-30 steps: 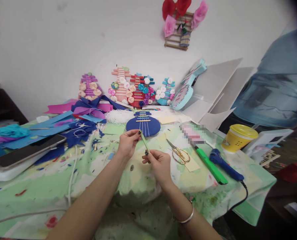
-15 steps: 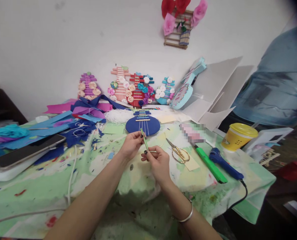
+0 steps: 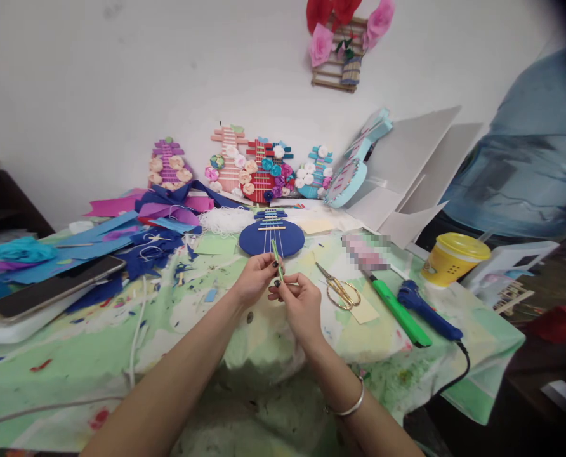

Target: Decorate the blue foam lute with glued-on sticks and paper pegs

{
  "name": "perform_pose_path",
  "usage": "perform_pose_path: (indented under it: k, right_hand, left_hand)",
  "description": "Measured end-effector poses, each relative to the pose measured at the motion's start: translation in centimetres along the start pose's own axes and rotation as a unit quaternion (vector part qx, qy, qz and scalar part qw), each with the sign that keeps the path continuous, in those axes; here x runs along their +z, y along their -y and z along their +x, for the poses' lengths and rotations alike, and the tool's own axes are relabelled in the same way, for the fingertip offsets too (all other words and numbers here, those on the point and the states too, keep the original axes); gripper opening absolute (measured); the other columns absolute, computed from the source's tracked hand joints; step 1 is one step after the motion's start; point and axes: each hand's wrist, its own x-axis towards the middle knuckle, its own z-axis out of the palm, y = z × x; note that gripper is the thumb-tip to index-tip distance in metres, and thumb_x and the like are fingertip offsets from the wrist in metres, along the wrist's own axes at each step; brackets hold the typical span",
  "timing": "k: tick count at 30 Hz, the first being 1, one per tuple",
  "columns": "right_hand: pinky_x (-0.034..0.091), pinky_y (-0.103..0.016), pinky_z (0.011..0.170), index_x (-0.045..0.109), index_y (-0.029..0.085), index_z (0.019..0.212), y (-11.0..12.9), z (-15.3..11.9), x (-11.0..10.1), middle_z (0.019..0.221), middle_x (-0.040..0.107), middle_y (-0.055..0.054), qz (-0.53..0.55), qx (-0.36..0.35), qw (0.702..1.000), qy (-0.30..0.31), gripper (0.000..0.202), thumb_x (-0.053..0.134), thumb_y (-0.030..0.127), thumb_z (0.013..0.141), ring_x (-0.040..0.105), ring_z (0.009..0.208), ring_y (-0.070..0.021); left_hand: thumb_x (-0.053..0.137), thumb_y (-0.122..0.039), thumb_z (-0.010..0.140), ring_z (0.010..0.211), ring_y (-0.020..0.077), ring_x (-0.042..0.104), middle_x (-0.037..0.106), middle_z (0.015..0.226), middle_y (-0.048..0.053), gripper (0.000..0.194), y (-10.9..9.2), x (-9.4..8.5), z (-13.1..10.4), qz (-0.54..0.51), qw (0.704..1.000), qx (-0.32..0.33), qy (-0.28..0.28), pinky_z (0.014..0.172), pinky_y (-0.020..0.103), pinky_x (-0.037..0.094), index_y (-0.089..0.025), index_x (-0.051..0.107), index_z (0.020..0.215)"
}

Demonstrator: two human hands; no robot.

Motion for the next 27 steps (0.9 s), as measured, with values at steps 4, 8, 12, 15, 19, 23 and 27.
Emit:
perform_pose_path:
  k: [4, 8, 12, 15, 19, 23, 27]
  right_hand:
    - [0.050, -0.026, 0.056, 0.053, 0.017, 0.076, 0.08, 0.15, -0.07, 0.061, 0.070, -0.004, 0.027, 0.015, 1.000, 0.002, 0.016, 0.062, 0.029, 0.074, 0.067, 0.055, -0.0177]
    - [0.050, -0.025, 0.055, 0.053, 0.016, 0.074, 0.02, 0.21, -0.23, 0.060, 0.069, -0.004, 0.032, 0.015, 0.999, -0.004, 0.016, 0.063, 0.028, 0.074, 0.066, 0.054, -0.0168]
    - [0.050, -0.025, 0.054, 0.052, 0.017, 0.070, -0.01, 0.29, -0.02, 0.056, 0.068, -0.002, 0.044, 0.024, 0.999, 0.013, 0.016, 0.064, 0.026, 0.071, 0.065, 0.049, -0.0159]
    - [0.049, -0.025, 0.053, 0.051, 0.017, 0.071, 0.03, 0.40, 0.09, 0.054, 0.067, -0.002, 0.052, 0.029, 0.998, 0.015, 0.016, 0.064, 0.027, 0.070, 0.064, 0.047, -0.0156]
    - [0.049, -0.025, 0.053, 0.055, 0.016, 0.076, 0.04, 0.44, -0.17, 0.059, 0.068, -0.003, 0.025, 0.023, 0.999, -0.009, 0.019, 0.063, 0.032, 0.072, 0.064, 0.049, -0.0153]
    - [0.047, -0.023, 0.054, 0.061, 0.013, 0.082, -0.02, 0.43, -0.47, 0.063, 0.069, -0.006, 0.026, 0.022, 0.999, 0.012, 0.024, 0.059, 0.037, 0.076, 0.064, 0.052, -0.0139]
    - [0.045, -0.022, 0.052, 0.066, 0.013, 0.081, -0.01, 0.40, -0.57, 0.061, 0.068, -0.005, 0.027, 0.020, 0.999, 0.027, 0.027, 0.055, 0.037, 0.078, 0.061, 0.050, -0.0125]
  left_hand:
    - [0.071, -0.033, 0.067, 0.041, 0.0056, 0.042, 0.053, 0.059, 0.000, 0.027, -0.01, 0.25, -0.03, -0.018, 1.000, -0.010, 0.012, 0.036, 0.017, 0.030, -0.013, 0.055, 0.071]
    - [0.071, -0.032, 0.067, 0.043, 0.0055, 0.043, 0.053, 0.060, 0.000, 0.027, 0.01, 0.38, -0.10, -0.023, 0.999, -0.018, 0.028, 0.037, 0.017, 0.033, -0.013, 0.054, 0.072]
    - [0.068, -0.036, 0.069, 0.037, 0.0038, 0.039, 0.051, 0.064, -0.002, 0.028, 0.07, 0.60, -0.36, -0.046, 0.997, -0.032, 0.058, 0.031, 0.016, 0.029, -0.015, 0.050, 0.075]
    - [0.068, -0.035, 0.069, 0.035, 0.0035, 0.037, 0.052, 0.066, -0.002, 0.028, 0.20, 0.70, -0.33, -0.054, 0.997, -0.039, 0.044, 0.030, 0.016, 0.027, -0.015, 0.050, 0.077]
    - [0.074, -0.026, 0.064, 0.046, 0.0058, 0.046, 0.055, 0.064, 0.000, 0.026, 0.35, 0.51, 0.12, -0.035, 0.999, 0.007, -0.020, 0.040, 0.017, 0.035, -0.012, 0.054, 0.073]
    - [0.076, -0.024, 0.060, 0.053, 0.0074, 0.048, 0.056, 0.061, 0.000, 0.023, 0.23, 0.22, 0.38, -0.032, 0.997, 0.039, -0.057, 0.050, 0.019, 0.038, -0.011, 0.058, 0.068]
    - [0.076, -0.021, 0.060, 0.056, 0.0090, 0.051, 0.059, 0.063, 0.001, 0.021, 0.11, -0.04, 0.48, -0.046, 0.996, 0.052, -0.056, 0.054, 0.021, 0.039, -0.013, 0.062, 0.073]
